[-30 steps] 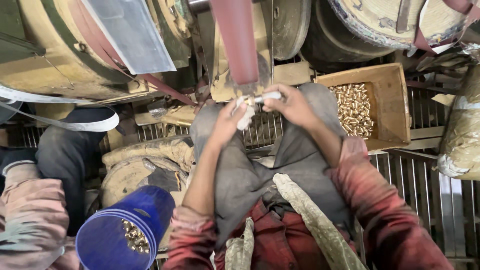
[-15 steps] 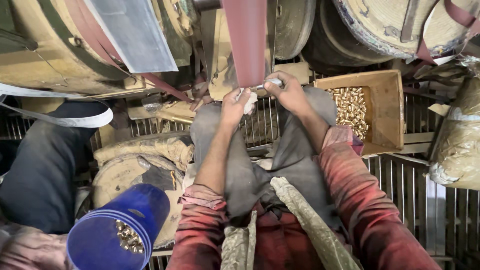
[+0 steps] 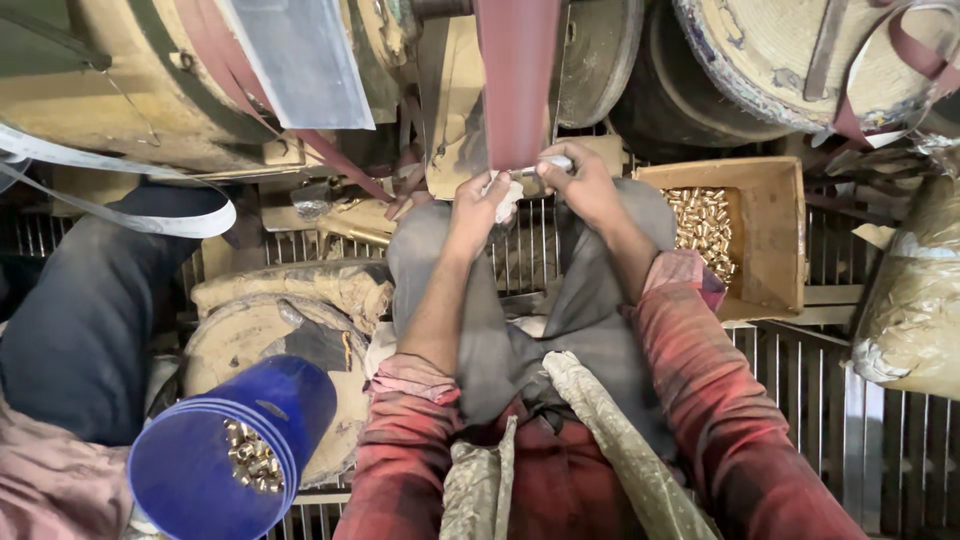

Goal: The person repeatedly picks small brass-colored metal parts from a blue bucket, rubs them against a moving sanding belt using a white cloth, and places them into a cardboard box. The process is continuous and repetitive.

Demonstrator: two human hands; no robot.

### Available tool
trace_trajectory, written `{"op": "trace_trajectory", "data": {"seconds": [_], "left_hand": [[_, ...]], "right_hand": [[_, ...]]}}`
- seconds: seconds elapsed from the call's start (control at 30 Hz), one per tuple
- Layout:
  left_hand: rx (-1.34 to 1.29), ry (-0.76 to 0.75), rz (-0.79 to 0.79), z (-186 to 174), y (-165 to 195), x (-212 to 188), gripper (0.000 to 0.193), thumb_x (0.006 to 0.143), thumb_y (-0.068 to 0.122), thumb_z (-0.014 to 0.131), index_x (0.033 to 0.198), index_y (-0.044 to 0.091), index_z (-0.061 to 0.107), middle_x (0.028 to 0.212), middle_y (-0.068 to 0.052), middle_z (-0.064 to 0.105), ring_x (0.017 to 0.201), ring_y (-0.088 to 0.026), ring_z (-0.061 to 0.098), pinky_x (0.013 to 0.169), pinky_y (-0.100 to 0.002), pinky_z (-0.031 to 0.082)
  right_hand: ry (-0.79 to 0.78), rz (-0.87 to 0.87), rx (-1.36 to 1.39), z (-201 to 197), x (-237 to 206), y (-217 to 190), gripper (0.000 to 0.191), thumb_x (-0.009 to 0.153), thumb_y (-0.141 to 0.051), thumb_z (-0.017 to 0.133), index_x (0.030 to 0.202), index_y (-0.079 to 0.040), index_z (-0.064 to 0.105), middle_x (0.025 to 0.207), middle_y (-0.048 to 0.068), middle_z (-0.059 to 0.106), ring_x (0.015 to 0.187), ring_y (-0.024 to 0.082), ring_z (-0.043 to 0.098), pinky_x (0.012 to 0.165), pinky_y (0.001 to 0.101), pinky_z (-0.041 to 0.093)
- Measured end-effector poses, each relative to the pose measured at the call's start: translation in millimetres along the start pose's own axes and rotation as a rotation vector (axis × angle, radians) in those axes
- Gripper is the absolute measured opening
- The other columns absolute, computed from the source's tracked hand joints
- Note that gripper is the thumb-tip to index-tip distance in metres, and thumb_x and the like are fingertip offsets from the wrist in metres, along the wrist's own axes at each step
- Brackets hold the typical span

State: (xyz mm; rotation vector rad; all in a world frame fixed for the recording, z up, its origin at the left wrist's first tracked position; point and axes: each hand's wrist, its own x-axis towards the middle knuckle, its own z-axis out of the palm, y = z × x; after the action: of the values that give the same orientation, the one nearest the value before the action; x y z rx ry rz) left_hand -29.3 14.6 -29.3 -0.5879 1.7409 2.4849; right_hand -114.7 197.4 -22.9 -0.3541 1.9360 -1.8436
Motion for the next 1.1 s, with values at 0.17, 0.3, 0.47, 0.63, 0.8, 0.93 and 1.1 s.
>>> {"op": "trace_trajectory", "data": {"seconds": [0.17, 0.3, 0.47, 0.63, 0.8, 0.93, 1.1], "left_hand": [[0.156, -0.079, 0.114, -3.1, 13.8, -19.2, 0.032, 0.104, 0.026, 0.063, 0.119, -0.001, 0.069, 0.087, -0.002, 0.069, 0.069, -0.008, 0.059, 0.059, -0.024, 0.049], [0.432, -0.088, 0.433, -8.2, 19.5, -48.0, 0.036, 0.108, 0.028, 0.064, 0.13, -0.001, 0.066, 0.103, -0.006, 0.067, 0.089, -0.011, 0.063, 0.076, -0.025, 0.051], [0.442, -0.06, 0.417, -5.6, 22.6, -50.1, 0.034, 0.109, 0.029, 0.065, 0.125, -0.001, 0.067, 0.104, -0.008, 0.069, 0.089, -0.011, 0.063, 0.077, -0.026, 0.051], [0.145, -0.088, -0.019, -2.9, 20.7, -34.1, 0.031, 0.104, 0.029, 0.061, 0.114, 0.001, 0.07, 0.086, -0.004, 0.07, 0.068, -0.009, 0.062, 0.06, -0.025, 0.05], [0.06, -0.124, 0.002, -4.6, 8.2, -20.6, 0.029, 0.104, 0.026, 0.062, 0.114, 0.0, 0.069, 0.091, -0.002, 0.072, 0.075, -0.009, 0.065, 0.066, -0.025, 0.054], [0.121, -0.078, 0.032, -5.8, -3.0, -9.2, 0.029, 0.104, 0.025, 0.063, 0.111, -0.002, 0.071, 0.092, -0.004, 0.073, 0.075, -0.01, 0.065, 0.066, -0.026, 0.053], [0.041, -0.034, 0.0, -4.2, -13.3, -3.6, 0.028, 0.103, 0.023, 0.062, 0.115, -0.001, 0.07, 0.092, -0.005, 0.073, 0.073, -0.01, 0.065, 0.065, -0.026, 0.053]], "right_hand": [[-0.029, -0.209, -0.044, -5.9, -19.2, -1.5, 0.024, 0.1, -0.018, 0.073, 0.115, -0.001, 0.066, 0.096, 0.0, 0.068, 0.085, 0.006, 0.064, 0.074, 0.0221, 0.053], [-0.083, 0.062, -0.044, -14.2, -35.2, 8.7, 0.024, 0.104, -0.026, 0.067, 0.106, -0.002, 0.068, 0.08, 0.002, 0.064, 0.065, 0.008, 0.057, 0.06, 0.0234, 0.046], [-0.157, 0.177, 0.199, -11.4, -34.9, 14.3, 0.036, 0.113, -0.037, 0.055, 0.105, -0.003, 0.062, 0.072, 0.003, 0.061, 0.059, 0.009, 0.055, 0.055, 0.0243, 0.047], [-0.103, -0.026, 0.102, -6.5, -31.9, -0.2, 0.029, 0.1, -0.022, 0.068, 0.118, -0.002, 0.058, 0.088, 0.0, 0.065, 0.074, 0.006, 0.061, 0.067, 0.023, 0.053], [-0.042, 0.03, 0.108, -5.3, -21.8, -6.0, 0.023, 0.102, -0.023, 0.068, 0.111, -0.001, 0.064, 0.086, 0.001, 0.066, 0.071, 0.007, 0.058, 0.065, 0.0239, 0.05], [-0.043, 0.015, 0.073, -4.6, -12.1, -1.6, 0.023, 0.101, -0.023, 0.069, 0.11, -0.002, 0.064, 0.087, 0.001, 0.067, 0.071, 0.008, 0.06, 0.066, 0.0251, 0.05], [-0.04, 0.016, 0.05, -2.2, -7.7, 0.7, 0.022, 0.102, -0.022, 0.069, 0.109, -0.001, 0.064, 0.086, 0.003, 0.067, 0.072, 0.009, 0.06, 0.067, 0.0258, 0.05]]}}
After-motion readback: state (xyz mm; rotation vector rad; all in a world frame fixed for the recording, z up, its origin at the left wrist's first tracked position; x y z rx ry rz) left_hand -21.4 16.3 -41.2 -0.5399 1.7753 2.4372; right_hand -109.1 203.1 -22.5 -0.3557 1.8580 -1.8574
